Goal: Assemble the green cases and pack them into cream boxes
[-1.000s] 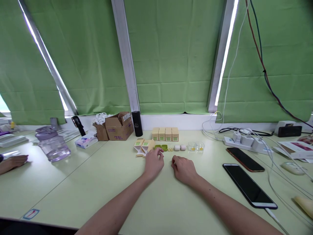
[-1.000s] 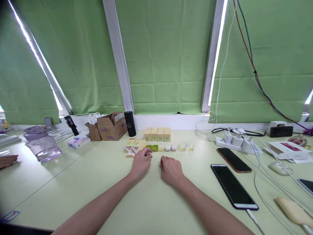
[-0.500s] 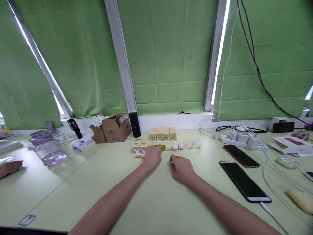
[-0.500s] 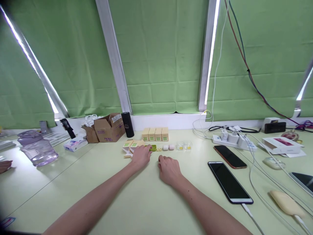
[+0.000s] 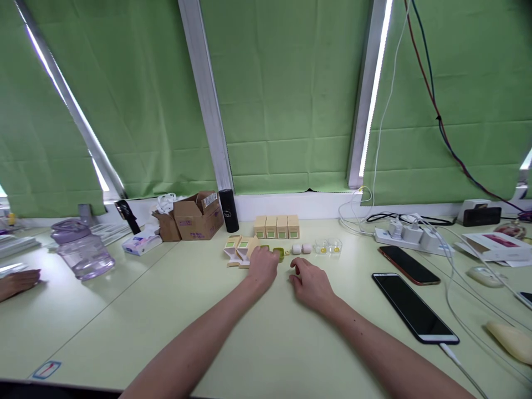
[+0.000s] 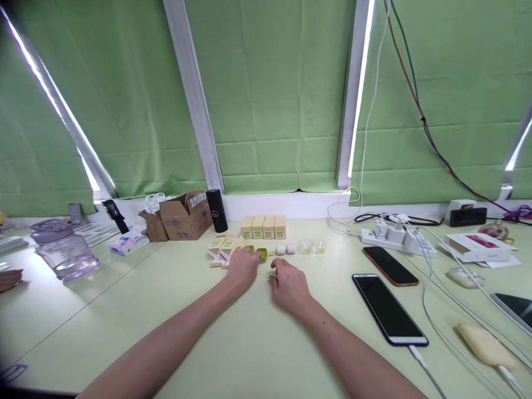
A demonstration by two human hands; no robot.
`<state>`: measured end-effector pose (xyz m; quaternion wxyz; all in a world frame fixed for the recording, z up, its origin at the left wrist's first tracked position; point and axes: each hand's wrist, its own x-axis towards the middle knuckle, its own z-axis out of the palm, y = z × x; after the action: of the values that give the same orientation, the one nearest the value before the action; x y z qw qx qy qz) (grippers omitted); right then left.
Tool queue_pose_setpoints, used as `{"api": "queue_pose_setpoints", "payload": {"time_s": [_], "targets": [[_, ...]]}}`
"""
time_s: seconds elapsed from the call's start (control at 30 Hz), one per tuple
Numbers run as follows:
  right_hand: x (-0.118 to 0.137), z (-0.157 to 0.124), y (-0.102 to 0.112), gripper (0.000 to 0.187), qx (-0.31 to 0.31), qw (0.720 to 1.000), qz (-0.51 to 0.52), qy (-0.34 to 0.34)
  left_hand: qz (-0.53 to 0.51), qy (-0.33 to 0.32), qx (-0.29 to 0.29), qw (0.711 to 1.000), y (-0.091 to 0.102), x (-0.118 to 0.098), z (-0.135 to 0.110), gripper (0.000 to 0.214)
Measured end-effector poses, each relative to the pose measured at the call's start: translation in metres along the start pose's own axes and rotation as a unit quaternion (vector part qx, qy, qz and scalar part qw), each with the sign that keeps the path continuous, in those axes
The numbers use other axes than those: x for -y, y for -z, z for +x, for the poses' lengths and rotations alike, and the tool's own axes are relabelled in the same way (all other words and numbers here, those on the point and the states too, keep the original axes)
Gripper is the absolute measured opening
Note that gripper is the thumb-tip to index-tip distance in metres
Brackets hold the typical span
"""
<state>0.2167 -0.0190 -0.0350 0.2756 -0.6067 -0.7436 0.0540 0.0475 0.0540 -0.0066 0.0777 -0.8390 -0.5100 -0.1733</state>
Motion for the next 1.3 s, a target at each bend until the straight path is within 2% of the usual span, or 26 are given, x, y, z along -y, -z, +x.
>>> {"api": "queue_pose_setpoints", "payload": {"time_s": [0.1,0.17,0.23,0.33,0.57,0.7,0.93,1.3], "targets": [[-0.004,0.001,0.001,0.029,-0.053,0.998,0.044,0.000,0.004,-0.033,-0.001,0.999,0.010,-0.008,-0.015,0.025],[-0.005,0.001,0.001,0.038,-0.081,0.993,0.081,0.009,0.014,-0.082,-0.014,0.996,0.016,-0.014,-0.025,0.025],[-0.006,0.001,0.001,0.045,-0.090,0.989,0.112,0.020,0.022,-0.110,-0.029,0.993,0.019,-0.019,-0.035,0.027],[-0.008,0.001,0.000,0.044,-0.091,0.985,0.144,0.039,-0.003,-0.127,-0.063,0.990,0.019,-0.024,-0.046,0.027],[-0.014,0.002,-0.001,0.042,-0.119,0.969,0.203,0.078,-0.121,-0.155,-0.164,0.967,0.019,-0.012,-0.056,0.021],[-0.011,0.001,0.004,0.041,-0.147,0.950,0.252,0.106,-0.196,-0.148,-0.221,0.944,0.021,-0.003,-0.054,0.032],[-0.003,-0.004,0.008,0.041,-0.172,0.925,0.299,0.157,-0.245,-0.157,-0.233,0.928,0.020,-0.007,-0.053,0.043],[-0.003,-0.005,0.010,0.036,-0.178,0.923,0.306,0.151,-0.249,-0.165,-0.247,0.922,0.013,-0.007,-0.051,0.040]]}}
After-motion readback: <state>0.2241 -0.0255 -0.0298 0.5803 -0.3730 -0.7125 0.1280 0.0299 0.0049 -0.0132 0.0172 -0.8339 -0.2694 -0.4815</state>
